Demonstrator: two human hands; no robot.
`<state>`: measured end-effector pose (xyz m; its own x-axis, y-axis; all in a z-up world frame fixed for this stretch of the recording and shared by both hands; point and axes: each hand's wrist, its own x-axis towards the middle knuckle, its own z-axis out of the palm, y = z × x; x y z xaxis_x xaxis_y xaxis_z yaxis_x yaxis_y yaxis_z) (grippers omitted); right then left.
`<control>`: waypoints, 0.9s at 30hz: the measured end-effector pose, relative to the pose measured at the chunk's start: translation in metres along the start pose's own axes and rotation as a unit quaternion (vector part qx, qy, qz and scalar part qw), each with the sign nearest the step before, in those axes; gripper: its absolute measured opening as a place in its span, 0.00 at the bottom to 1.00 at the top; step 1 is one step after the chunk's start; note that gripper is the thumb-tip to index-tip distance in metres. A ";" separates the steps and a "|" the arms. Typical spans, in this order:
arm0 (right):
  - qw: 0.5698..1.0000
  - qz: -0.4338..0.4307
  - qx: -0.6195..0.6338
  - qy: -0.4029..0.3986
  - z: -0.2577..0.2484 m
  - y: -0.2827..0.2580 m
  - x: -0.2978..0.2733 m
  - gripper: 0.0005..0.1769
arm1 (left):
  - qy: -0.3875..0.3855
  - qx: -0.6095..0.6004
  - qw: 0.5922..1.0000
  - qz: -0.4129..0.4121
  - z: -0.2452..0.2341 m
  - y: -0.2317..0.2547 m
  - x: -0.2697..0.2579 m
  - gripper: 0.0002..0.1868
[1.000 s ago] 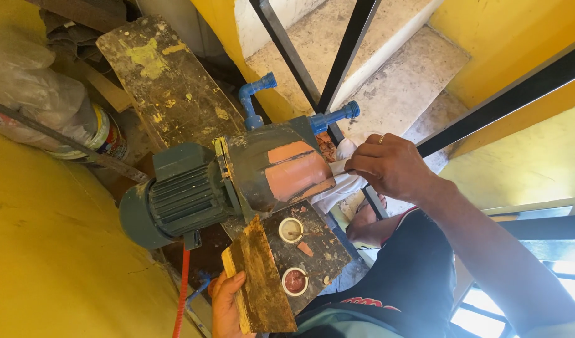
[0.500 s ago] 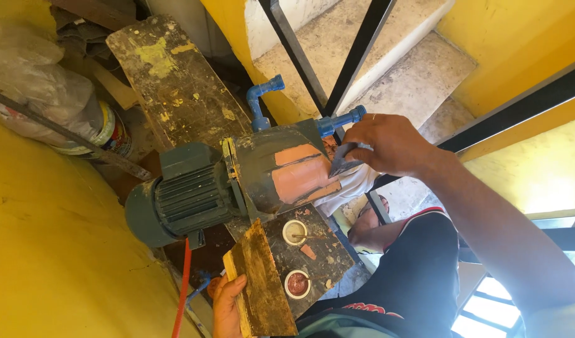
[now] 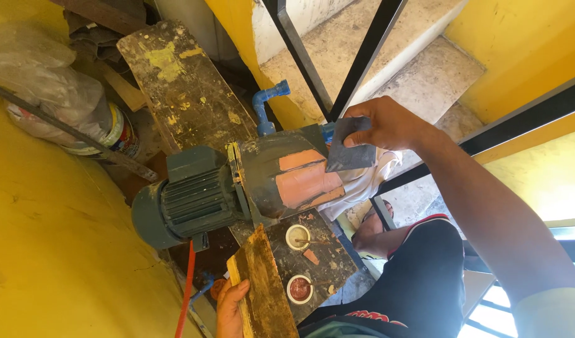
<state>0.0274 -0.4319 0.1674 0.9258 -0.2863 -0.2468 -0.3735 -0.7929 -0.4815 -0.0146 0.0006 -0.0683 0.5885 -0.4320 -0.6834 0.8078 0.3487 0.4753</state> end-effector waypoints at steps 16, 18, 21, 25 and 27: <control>0.964 -0.009 0.264 0.000 0.024 0.077 0.012 0.20 | -0.022 -0.015 1.000 0.004 -0.012 -0.012 0.011 0.30; 0.944 0.025 0.324 0.065 0.028 0.084 0.000 0.20 | -0.035 0.026 0.999 0.020 -0.023 -0.021 0.020 0.31; 0.802 0.011 0.595 0.053 0.049 0.065 -0.047 0.29 | -0.113 0.013 0.993 0.015 0.021 -0.005 0.000 0.31; 0.728 0.031 0.685 0.004 0.110 0.018 -0.126 0.32 | -0.184 -0.020 0.982 -0.024 0.049 -0.034 0.004 0.31; 0.706 -0.001 0.708 -0.034 0.134 -0.003 -0.152 0.30 | -0.194 0.013 0.980 -0.042 0.043 -0.055 0.020 0.30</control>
<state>-0.1196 -0.3144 0.0935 0.9395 -0.2221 -0.2606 -0.0992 0.5521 -0.8279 -0.0463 -0.0634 -0.0840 0.4841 -0.7442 -0.4602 0.8514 0.2794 0.4439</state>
